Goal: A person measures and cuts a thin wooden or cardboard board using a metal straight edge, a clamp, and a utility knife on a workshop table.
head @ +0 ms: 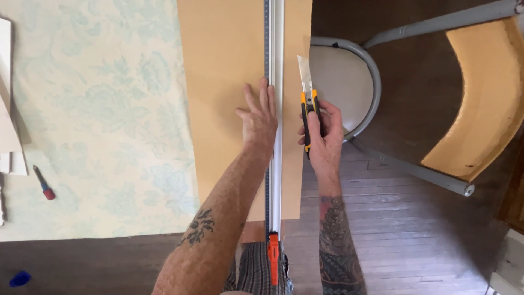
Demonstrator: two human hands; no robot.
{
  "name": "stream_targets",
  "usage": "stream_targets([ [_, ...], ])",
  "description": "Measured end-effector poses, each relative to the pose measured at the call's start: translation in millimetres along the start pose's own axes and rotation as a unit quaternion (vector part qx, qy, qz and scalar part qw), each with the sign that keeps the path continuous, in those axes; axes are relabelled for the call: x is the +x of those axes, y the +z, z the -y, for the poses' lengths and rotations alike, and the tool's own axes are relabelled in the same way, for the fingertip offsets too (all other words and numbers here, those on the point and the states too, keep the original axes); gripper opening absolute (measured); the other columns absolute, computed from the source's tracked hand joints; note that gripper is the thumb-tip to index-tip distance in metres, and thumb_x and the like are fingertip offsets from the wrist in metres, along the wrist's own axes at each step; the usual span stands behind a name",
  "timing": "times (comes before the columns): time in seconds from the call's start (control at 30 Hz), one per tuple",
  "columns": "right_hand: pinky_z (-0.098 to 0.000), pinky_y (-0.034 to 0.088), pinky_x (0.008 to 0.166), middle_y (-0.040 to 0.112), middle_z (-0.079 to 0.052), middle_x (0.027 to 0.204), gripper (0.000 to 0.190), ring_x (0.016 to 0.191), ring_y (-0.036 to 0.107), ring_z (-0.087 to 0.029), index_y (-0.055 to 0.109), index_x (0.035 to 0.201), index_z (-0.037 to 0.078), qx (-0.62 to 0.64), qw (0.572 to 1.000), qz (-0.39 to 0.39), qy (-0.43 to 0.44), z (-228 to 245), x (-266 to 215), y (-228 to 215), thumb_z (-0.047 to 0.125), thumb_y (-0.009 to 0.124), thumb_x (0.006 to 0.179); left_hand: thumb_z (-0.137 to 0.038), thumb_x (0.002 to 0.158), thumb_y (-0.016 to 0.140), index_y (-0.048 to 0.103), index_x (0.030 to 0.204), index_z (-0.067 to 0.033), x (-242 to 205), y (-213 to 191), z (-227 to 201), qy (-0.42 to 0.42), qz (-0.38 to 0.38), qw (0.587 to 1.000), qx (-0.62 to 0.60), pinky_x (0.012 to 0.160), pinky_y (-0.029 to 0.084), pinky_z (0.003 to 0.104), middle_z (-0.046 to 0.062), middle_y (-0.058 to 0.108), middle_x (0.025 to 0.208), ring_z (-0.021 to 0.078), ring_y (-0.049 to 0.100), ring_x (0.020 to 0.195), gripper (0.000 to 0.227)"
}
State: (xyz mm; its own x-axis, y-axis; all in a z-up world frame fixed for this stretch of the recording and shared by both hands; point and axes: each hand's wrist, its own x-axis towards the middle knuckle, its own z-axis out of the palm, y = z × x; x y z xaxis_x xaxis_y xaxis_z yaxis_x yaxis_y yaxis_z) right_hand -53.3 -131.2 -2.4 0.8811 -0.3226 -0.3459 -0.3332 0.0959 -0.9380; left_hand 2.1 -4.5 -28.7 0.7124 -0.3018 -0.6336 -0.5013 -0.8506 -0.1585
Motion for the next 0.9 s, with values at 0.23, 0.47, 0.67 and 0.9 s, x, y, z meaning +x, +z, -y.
stream_targets([
  [0.23, -0.0256, 0.058, 0.051, 0.066, -0.017, 0.104, 0.038, 0.074, 0.066, -0.019, 0.047, 0.142, 0.004, 0.004, 1.000, -0.011, -0.019, 7, 1, 15, 0.015, 0.056, 0.107, -0.019, 0.062, 0.092, 0.014, 0.162, 0.0040, 3, 3, -1, 0.003, -0.001, 1.000, 0.007, 0.096, 0.057, 0.057, 0.032, -0.002, 0.167, 0.0622, 0.016, 0.147, 0.129],
  [0.47, -0.0292, 0.062, 0.067, 0.064, -0.020, 0.121, 0.050, 0.093, 0.066, -0.022, 0.038, 0.149, 0.007, -0.028, 0.999, 0.017, -0.018, 8, 7, 17, 0.010, 0.053, 0.102, -0.013, 0.067, 0.088, 0.017, 0.162, 0.0027, -9, -16, 4, 0.013, 0.006, 0.999, 0.033, 0.101, 0.053, 0.062, 0.032, 0.002, 0.167, 0.0603, 0.018, 0.147, 0.120],
  [0.67, -0.0259, 0.060, 0.062, 0.066, -0.018, 0.114, 0.046, 0.088, 0.066, -0.018, 0.042, 0.148, 0.004, -0.029, 1.000, 0.005, 0.007, 19, 10, 28, 0.020, 0.053, 0.106, -0.010, 0.072, 0.087, 0.014, 0.163, 0.0020, 0, -4, 1, 0.006, 0.011, 1.000, 0.002, 0.099, 0.055, 0.061, 0.031, -0.001, 0.168, 0.0602, 0.015, 0.148, 0.117],
  [0.9, -0.0264, 0.060, 0.060, 0.067, -0.021, 0.113, 0.044, 0.087, 0.066, -0.020, 0.044, 0.148, 0.003, -0.021, 0.999, 0.010, -0.035, 22, 7, 36, 0.017, 0.050, 0.107, -0.003, 0.080, 0.079, 0.011, 0.164, -0.0001, 2, 1, -2, -0.010, 0.008, 0.999, -0.044, 0.099, 0.051, 0.066, 0.028, -0.002, 0.169, 0.0600, 0.011, 0.149, 0.109],
])
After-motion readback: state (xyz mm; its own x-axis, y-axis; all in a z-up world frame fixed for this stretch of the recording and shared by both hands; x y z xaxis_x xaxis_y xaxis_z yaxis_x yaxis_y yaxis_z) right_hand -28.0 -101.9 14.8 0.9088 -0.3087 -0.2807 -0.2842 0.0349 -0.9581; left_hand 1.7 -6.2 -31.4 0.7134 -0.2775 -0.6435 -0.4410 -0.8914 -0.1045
